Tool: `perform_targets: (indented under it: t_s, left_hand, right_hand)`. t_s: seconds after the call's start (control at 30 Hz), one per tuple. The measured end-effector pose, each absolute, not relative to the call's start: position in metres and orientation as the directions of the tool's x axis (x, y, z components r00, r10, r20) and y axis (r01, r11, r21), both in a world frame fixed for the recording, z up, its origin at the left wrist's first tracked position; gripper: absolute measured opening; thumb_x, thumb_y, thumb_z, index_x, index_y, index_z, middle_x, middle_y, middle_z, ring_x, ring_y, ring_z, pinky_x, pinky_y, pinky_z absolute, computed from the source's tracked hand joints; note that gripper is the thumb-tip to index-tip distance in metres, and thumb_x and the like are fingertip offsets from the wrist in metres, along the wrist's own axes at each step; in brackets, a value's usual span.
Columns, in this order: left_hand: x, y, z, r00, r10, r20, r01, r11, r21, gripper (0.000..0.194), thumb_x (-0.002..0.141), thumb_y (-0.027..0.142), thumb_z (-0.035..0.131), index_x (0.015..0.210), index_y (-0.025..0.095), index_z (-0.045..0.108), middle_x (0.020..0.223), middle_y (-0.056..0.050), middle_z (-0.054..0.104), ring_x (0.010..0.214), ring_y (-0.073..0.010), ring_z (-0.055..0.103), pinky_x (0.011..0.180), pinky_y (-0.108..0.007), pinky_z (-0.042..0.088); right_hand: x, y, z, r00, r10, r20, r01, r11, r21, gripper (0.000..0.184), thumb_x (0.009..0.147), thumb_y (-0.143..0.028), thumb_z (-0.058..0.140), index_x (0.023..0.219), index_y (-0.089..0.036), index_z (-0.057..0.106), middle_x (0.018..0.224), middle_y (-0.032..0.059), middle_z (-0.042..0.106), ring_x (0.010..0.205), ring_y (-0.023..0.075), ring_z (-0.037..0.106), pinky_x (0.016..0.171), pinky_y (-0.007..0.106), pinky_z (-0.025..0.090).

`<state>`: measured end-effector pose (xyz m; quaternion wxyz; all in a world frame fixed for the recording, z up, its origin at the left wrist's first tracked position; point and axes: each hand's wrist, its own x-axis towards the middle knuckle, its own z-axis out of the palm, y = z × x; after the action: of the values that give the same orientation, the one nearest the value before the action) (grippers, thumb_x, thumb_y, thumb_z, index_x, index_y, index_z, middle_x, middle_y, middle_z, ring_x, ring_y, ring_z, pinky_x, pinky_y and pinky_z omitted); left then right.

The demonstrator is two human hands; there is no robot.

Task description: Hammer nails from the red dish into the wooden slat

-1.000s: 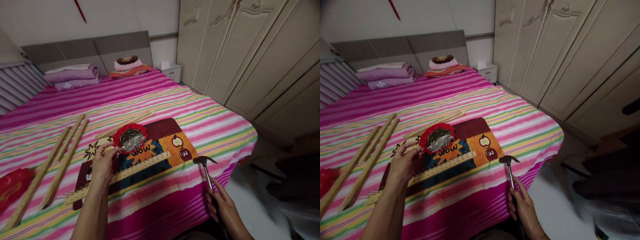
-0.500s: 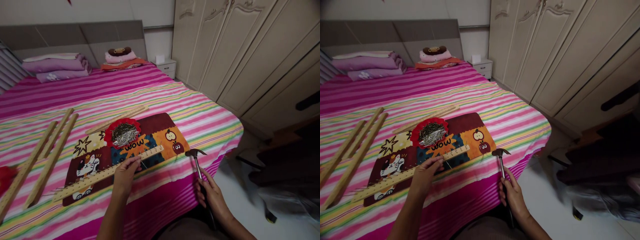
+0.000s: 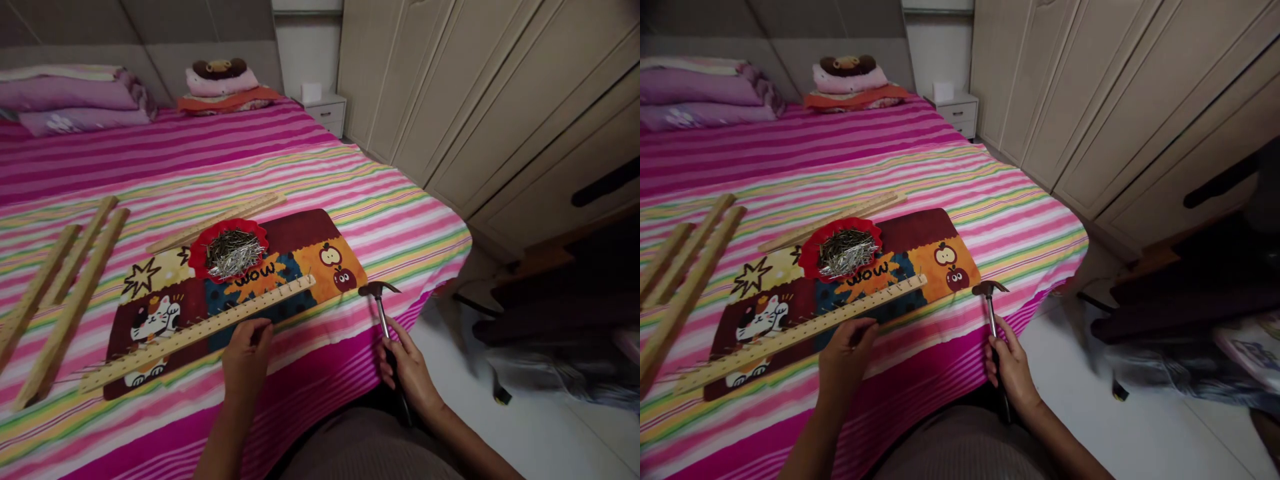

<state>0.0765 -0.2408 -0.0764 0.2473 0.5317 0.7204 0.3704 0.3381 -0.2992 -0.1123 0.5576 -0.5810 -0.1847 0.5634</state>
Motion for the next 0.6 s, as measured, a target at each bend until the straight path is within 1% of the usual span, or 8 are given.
perform_targets:
  t_s: [0.1, 0.2, 0.27, 0.37, 0.43, 0.47, 0.53, 0.6]
  left_hand:
    - [0.077, -0.248, -0.085, -0.318, 0.948, -0.004, 0.604, 0.205, 0.77, 0.024, 0.069, 0.041, 0.055, 0.078, 0.022, 0.067, 0.078, -0.002, 0.065, 0.069, -0.0154, 0.058, 0.069, -0.027, 0.046]
    - [0.075, -0.254, -0.096, -0.268, 0.955, -0.126, 0.665, 0.278, 0.693, 0.02, 0.072, 0.036, 0.055, 0.081, 0.022, 0.067, 0.081, -0.002, 0.067, 0.075, -0.017, 0.061, 0.073, -0.028, 0.047]
    - [0.077, -0.257, -0.102, -0.194, 0.952, -0.237, 0.754, 0.3, 0.585, 0.019, 0.077, 0.032, 0.054, 0.084, 0.021, 0.068, 0.087, -0.004, 0.068, 0.082, -0.0188, 0.062, 0.077, -0.029, 0.046]
    - [0.086, -0.26, -0.109, -0.107, 0.924, -0.366, 0.897, 0.249, 0.366, 0.027, 0.085, 0.029, 0.045, 0.09, 0.017, 0.068, 0.096, -0.011, 0.068, 0.093, -0.0242, 0.063, 0.082, -0.034, 0.046]
    - [0.094, -0.261, -0.114, -0.095, 0.905, -0.415, 0.942, 0.216, 0.256, 0.033, 0.088, 0.03, 0.039, 0.095, 0.015, 0.068, 0.1, -0.015, 0.067, 0.093, -0.0275, 0.063, 0.08, -0.038, 0.046]
    - [0.097, -0.261, -0.116, -0.091, 0.898, -0.43, 0.952, 0.206, 0.227, 0.035, 0.089, 0.03, 0.037, 0.098, 0.014, 0.067, 0.101, -0.016, 0.066, 0.091, -0.0283, 0.064, 0.078, -0.039, 0.047]
    - [0.101, -0.261, -0.12, -0.074, 0.893, -0.444, 0.957, 0.189, 0.221, 0.035, 0.088, 0.028, 0.036, 0.1, 0.015, 0.067, 0.103, -0.016, 0.066, 0.089, -0.0285, 0.065, 0.074, -0.039, 0.047]
    - [0.098, -0.26, -0.12, -0.053, 0.905, -0.421, 0.938, 0.19, 0.291, 0.029, 0.085, 0.024, 0.041, 0.094, 0.014, 0.067, 0.1, -0.016, 0.067, 0.088, -0.0271, 0.065, 0.074, -0.037, 0.047]
  right_hand:
    - [0.34, -0.299, -0.115, 0.281, 0.848, -0.449, -0.41, -0.317, -0.855, 0.065, 0.074, -0.034, 0.064, 0.134, -0.023, 0.042, 0.055, -0.0088, 0.052, 0.035, 0.007, 0.038, 0.026, 0.014, 0.029]
    - [0.341, -0.299, -0.118, 0.275, 0.857, -0.436, -0.398, -0.312, -0.863, 0.063, 0.076, -0.033, 0.062, 0.134, -0.023, 0.04, 0.055, -0.0089, 0.052, 0.035, 0.0072, 0.038, 0.026, 0.014, 0.029]
    - [0.342, -0.3, -0.119, 0.273, 0.86, -0.431, -0.394, -0.309, -0.865, 0.061, 0.076, -0.032, 0.061, 0.133, -0.022, 0.041, 0.055, -0.0089, 0.052, 0.035, 0.0071, 0.038, 0.026, 0.014, 0.029]
    - [0.341, -0.3, -0.119, 0.269, 0.863, -0.428, -0.393, -0.308, -0.866, 0.058, 0.076, -0.032, 0.061, 0.131, -0.022, 0.043, 0.056, -0.0088, 0.052, 0.036, 0.0068, 0.038, 0.027, 0.014, 0.03]
    - [0.34, -0.3, -0.118, 0.27, 0.862, -0.43, -0.391, -0.31, -0.867, 0.06, 0.076, -0.032, 0.061, 0.132, -0.023, 0.042, 0.056, -0.009, 0.052, 0.036, 0.0067, 0.038, 0.027, 0.014, 0.029]
    - [0.34, -0.3, -0.118, 0.27, 0.861, -0.43, -0.39, -0.311, -0.867, 0.061, 0.076, -0.032, 0.061, 0.133, -0.023, 0.041, 0.056, -0.0091, 0.052, 0.036, 0.0068, 0.038, 0.027, 0.014, 0.029]
    - [0.339, -0.3, -0.117, 0.272, 0.859, -0.434, -0.389, -0.314, -0.866, 0.064, 0.076, -0.032, 0.062, 0.135, -0.023, 0.039, 0.055, -0.0093, 0.052, 0.035, 0.0068, 0.038, 0.027, 0.014, 0.029]
    - [0.339, -0.3, -0.116, 0.274, 0.856, -0.439, -0.392, -0.318, -0.863, 0.066, 0.076, -0.032, 0.062, 0.136, -0.023, 0.038, 0.056, -0.0092, 0.052, 0.036, 0.0069, 0.039, 0.027, 0.013, 0.029]
